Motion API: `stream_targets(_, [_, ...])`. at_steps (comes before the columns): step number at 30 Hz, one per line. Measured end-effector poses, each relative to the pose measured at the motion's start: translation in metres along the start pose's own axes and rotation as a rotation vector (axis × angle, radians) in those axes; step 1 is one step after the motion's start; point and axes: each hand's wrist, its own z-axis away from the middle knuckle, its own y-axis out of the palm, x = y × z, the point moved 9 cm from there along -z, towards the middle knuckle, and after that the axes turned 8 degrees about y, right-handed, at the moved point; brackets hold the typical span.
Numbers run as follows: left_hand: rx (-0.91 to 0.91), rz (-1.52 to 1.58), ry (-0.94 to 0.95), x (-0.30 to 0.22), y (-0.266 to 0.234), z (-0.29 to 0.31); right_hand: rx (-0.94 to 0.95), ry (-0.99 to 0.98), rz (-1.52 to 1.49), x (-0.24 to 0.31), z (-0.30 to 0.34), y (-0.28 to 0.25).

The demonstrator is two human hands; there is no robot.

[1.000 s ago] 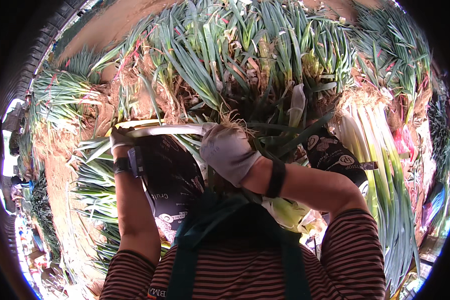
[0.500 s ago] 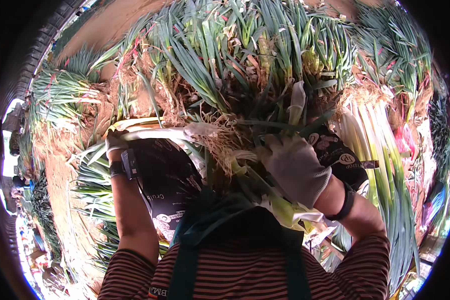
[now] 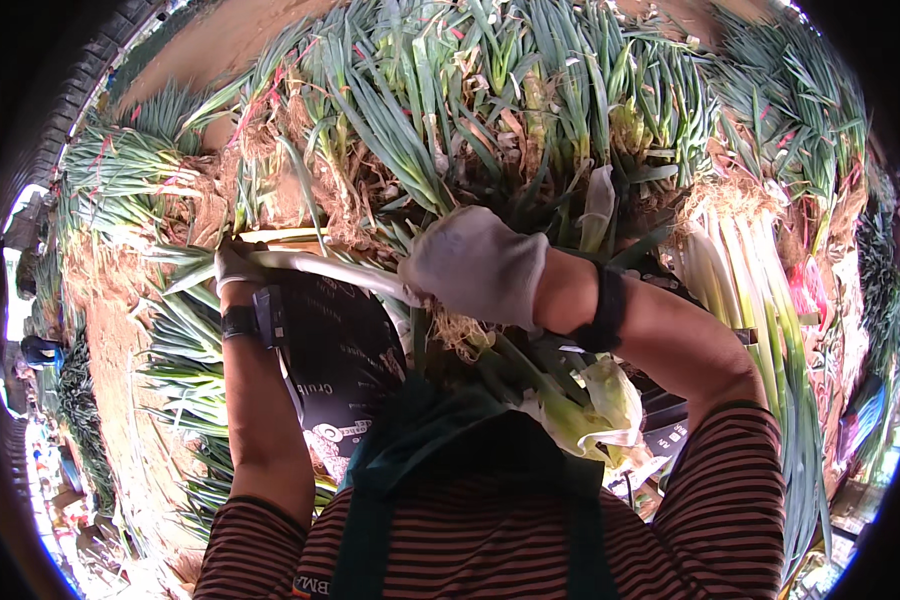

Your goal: The person picks up leeks one at a time, peels away the outer layers by hand, and pulls off the roots. After cleaning each leek, the person places it onto a growing pile of processed leeks.

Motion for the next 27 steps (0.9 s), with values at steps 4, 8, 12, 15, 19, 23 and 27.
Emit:
stream_targets(4, [-0.042,0.04,-0.028,-0.004,-0.013,-0.004,-0.26,-0.046,0.208,0.034,0.013,-0.023])
stream_targets(8, [-0.028,0.062,-0.031,-0.006,0.011,0.02,-0.134,0.131,0.01,0.018,0.026,-0.01])
stream_targets(12, [0.065,0.037,-0.005,-0.011,0.021,0.022,0.065,0.148,-0.661,0.008,0.03,0.005])
stream_targets(15, [0.111,0.057,-0.09,-0.001,0.03,0.023,0.104,0.093,-0.721,0.024,0.036,0.001])
stream_targets(19, [0.029,0.074,-0.054,0.002,0.011,0.007,0.033,-0.036,-0.801,0.04,0.068,-0.04])
stream_targets(23, [0.053,0.031,-0.11,0.003,-0.017,-0.007,0.158,0.123,0.19,0.026,0.093,-0.027])
stream_targets(27, [0.088,0.072,-0.089,-0.001,-0.002,0.0,-0.244,0.066,-0.184,0.018,0.076,-0.059])
